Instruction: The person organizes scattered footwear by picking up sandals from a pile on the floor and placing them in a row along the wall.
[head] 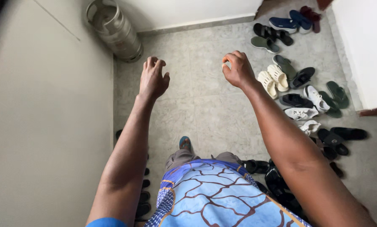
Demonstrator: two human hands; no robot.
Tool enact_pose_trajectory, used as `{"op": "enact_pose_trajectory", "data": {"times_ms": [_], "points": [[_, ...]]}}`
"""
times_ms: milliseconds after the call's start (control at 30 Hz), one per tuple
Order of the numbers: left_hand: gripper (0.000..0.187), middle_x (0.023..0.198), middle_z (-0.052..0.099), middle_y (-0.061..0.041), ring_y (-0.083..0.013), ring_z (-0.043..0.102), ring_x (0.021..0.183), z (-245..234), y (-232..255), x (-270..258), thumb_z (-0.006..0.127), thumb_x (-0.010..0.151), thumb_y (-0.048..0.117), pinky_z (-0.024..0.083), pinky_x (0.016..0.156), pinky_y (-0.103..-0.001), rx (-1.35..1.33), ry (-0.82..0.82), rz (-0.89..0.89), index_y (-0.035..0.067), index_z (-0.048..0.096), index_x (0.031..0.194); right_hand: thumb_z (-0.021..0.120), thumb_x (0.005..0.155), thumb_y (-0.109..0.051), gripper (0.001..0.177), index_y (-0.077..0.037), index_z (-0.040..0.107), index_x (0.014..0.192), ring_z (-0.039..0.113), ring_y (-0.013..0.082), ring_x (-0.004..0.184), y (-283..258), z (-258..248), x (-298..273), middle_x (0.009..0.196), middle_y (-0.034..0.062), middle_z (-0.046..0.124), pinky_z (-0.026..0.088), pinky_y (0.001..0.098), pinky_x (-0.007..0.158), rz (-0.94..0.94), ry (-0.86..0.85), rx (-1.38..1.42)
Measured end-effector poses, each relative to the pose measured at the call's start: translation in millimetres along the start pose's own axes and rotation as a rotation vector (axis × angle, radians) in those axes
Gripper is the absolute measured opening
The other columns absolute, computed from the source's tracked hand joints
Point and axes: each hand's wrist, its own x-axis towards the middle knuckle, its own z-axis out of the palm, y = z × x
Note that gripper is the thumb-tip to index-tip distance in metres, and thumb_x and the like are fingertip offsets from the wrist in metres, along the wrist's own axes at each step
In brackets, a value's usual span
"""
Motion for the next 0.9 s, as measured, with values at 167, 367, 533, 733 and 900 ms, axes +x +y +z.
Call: {"op": "enact_pose_trajectory", "data": {"times_ms": [167, 367, 533, 733, 900], "points": [[0.035, 0.128, 0.052, -0.016, -0.0368, 0.052, 0.121, 15, -16, 47, 0.075, 0.086, 0.012, 0.048, 0.101, -0.047, -0.04, -0.08, 0.062, 0.005, 0.061, 0.118, 0.072, 0.091, -0.011, 0.013, -0.007, 0.068, 0.102, 0.059, 0.0381, 0.106, 9, 19, 17, 0.105, 0.0146, 0.064, 0.05, 0.0497, 0.094, 0.088, 0.038, -0.019], [0.036, 0.132, 0.051, -0.015, -0.0359, 0.052, 0.122, 34, -40, 102, 0.074, 0.087, 0.013, 0.048, 0.1, -0.047, -0.046, -0.171, 0.148, 0.006, 0.062, 0.119, 0.071, 0.093, -0.012, 0.015, -0.007, 0.067, 0.106, 0.057, 0.0393, 0.112, 12, 39, 56, 0.112, 0.0139, 0.064, 0.049, 0.0498, 0.093, 0.198, 0.063, -0.049], [0.036, 0.132, 0.051, -0.016, -0.0358, 0.053, 0.122, 59, -53, 148, 0.074, 0.087, 0.014, 0.048, 0.1, -0.047, -0.049, -0.231, 0.216, 0.006, 0.062, 0.12, 0.072, 0.092, -0.013, 0.015, -0.007, 0.067, 0.106, 0.056, 0.0393, 0.111, 29, 24, 47, 0.113, 0.0146, 0.064, 0.048, 0.0499, 0.093, 0.301, 0.087, -0.089], [0.037, 0.131, 0.052, -0.016, -0.0385, 0.052, 0.122, 115, -20, 195, 0.075, 0.084, 0.015, 0.047, 0.099, -0.049, -0.077, -0.319, 0.326, 0.007, 0.062, 0.118, 0.073, 0.089, -0.011, 0.015, -0.008, 0.067, 0.102, 0.06, 0.0367, 0.108, 86, -17, -3, 0.104, 0.014, 0.065, 0.048, 0.0482, 0.095, 0.376, 0.251, -0.213], [0.038, 0.132, 0.052, -0.017, -0.039, 0.052, 0.123, 160, 45, 244, 0.075, 0.086, 0.016, 0.047, 0.101, -0.049, -0.099, -0.313, 0.476, 0.007, 0.062, 0.12, 0.072, 0.088, -0.009, 0.016, -0.009, 0.067, 0.103, 0.062, 0.0369, 0.109, 140, -63, -47, 0.107, 0.0149, 0.066, 0.048, 0.0484, 0.099, 0.41, 0.36, -0.263]]}}
